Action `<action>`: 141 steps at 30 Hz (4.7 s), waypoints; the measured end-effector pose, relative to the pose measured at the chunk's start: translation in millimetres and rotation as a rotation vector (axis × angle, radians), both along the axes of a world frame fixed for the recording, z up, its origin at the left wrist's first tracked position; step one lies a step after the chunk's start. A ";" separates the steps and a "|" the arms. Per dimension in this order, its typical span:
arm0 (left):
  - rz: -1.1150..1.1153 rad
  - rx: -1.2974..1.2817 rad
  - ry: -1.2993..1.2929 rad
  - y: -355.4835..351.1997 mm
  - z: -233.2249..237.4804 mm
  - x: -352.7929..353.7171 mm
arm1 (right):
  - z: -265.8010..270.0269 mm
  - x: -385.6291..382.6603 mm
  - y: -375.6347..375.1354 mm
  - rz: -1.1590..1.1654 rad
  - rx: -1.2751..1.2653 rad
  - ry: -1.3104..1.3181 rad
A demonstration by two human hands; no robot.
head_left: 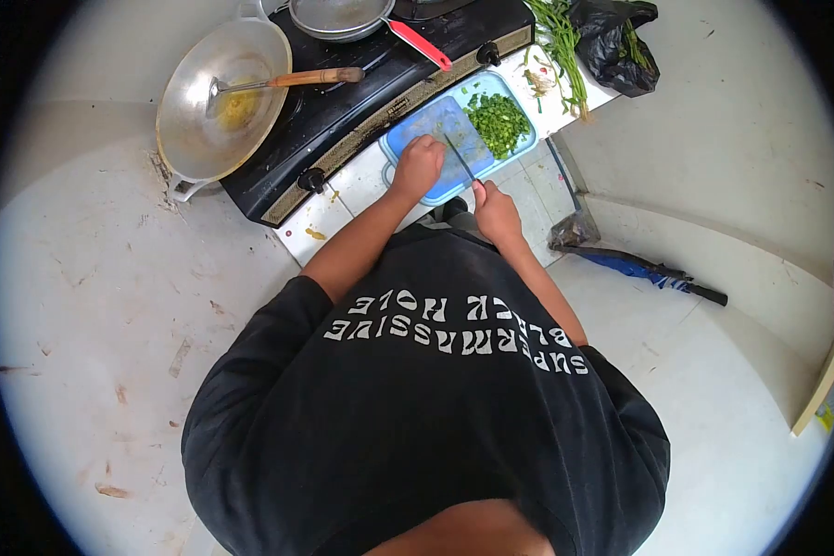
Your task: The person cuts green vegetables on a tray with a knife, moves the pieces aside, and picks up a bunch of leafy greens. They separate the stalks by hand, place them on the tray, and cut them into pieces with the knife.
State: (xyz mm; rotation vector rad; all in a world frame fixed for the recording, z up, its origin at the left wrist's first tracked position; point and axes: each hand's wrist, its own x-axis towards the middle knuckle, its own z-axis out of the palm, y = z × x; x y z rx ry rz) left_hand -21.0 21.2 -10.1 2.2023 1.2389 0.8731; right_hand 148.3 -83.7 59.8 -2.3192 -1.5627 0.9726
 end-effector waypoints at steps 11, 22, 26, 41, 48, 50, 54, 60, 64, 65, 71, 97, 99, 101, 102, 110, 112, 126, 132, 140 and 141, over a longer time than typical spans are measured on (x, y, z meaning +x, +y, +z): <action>0.079 -0.057 0.046 -4.1 8.1 0.2 | -3.1 5.1 -12.7 -0.048 -0.059 -0.009; 0.003 0.044 0.071 -2.2 1.4 -2.9 | 14.3 -11.1 -2.1 0.009 -0.027 -0.053; 0.035 0.022 0.005 -7.1 0.5 -2.4 | 3.2 -14.8 -0.1 0.017 -0.003 -0.099; 0.082 -0.050 -0.028 -10.4 2.6 -6.9 | 4.9 -16.4 -9.0 0.015 0.014 -0.032; 0.159 -0.114 0.040 -10.6 8.3 -6.4 | -1.9 -13.4 -19.2 0.000 0.006 -0.057; 0.153 -0.119 0.047 -8.8 11.6 -7.5 | -5.1 -8.7 -25.9 -0.014 -0.017 -0.042; 0.140 -0.119 0.059 -13.6 12.7 -7.5 | 1.2 -8.3 -23.8 -0.024 0.025 0.005; 0.084 -0.121 0.057 -11.1 6.6 -11.5 | -5.3 -19.7 -11.2 0.010 0.011 -0.007; 0.071 -0.075 0.024 -12.8 2.7 -10.9 | -4.4 -21.5 -9.8 0.005 -0.010 -0.041; 0.097 -0.083 0.025 -13.8 1.8 -9.6 | -5.4 -18.9 -13.4 0.007 -0.006 -0.042; 0.190 -0.143 -0.069 -7.2 1.4 -8.6 | -7.2 -4.5 -24.7 -0.080 -0.028 0.005; 0.395 -0.474 0.138 0.0 17.8 -20.2 | 3.4 -23.6 -8.9 0.019 -0.032 -0.025; 0.393 -0.459 0.134 -2.0 14.5 -19.8 | 1.5 -27.3 -5.3 0.028 -0.033 -0.038; 0.378 -0.447 0.127 -5.6 13.1 -20.4 | 2.6 -24.9 -8.7 0.031 -0.031 -0.057; 0.372 -0.427 0.122 -4.5 13.0 -21.2 | 3.0 -23.4 -12.1 0.018 -0.044 -0.046; 0.305 -0.321 -0.002 -13.4 18.1 -26.6 | -3.2 -11.5 -24.0 -0.031 -0.013 -0.001; 0.298 -0.295 -0.022 -15.7 14.6 -29.5 | 2.5 -11.4 -21.3 -0.031 0.008 0.030; 0.235 -0.219 -0.008 -20.1 14.2 -30.1 | 7.7 -27.2 -4.3 0.046 -0.038 0.002; 0.277 -0.214 0.045 -21.6 14.1 -26.0 | 5.0 -21.5 -17.1 0.026 -0.048 0.005; 0.288 -0.227 -0.001 -23.6 14.8 -27.5 | 11.2 -23.3 -9.2 0.018 -0.005 0.030; 0.292 -0.220 -0.001 -24.3 13.1 -26.2 | 10.5 -24.9 -9.0 0.038 0.010 0.027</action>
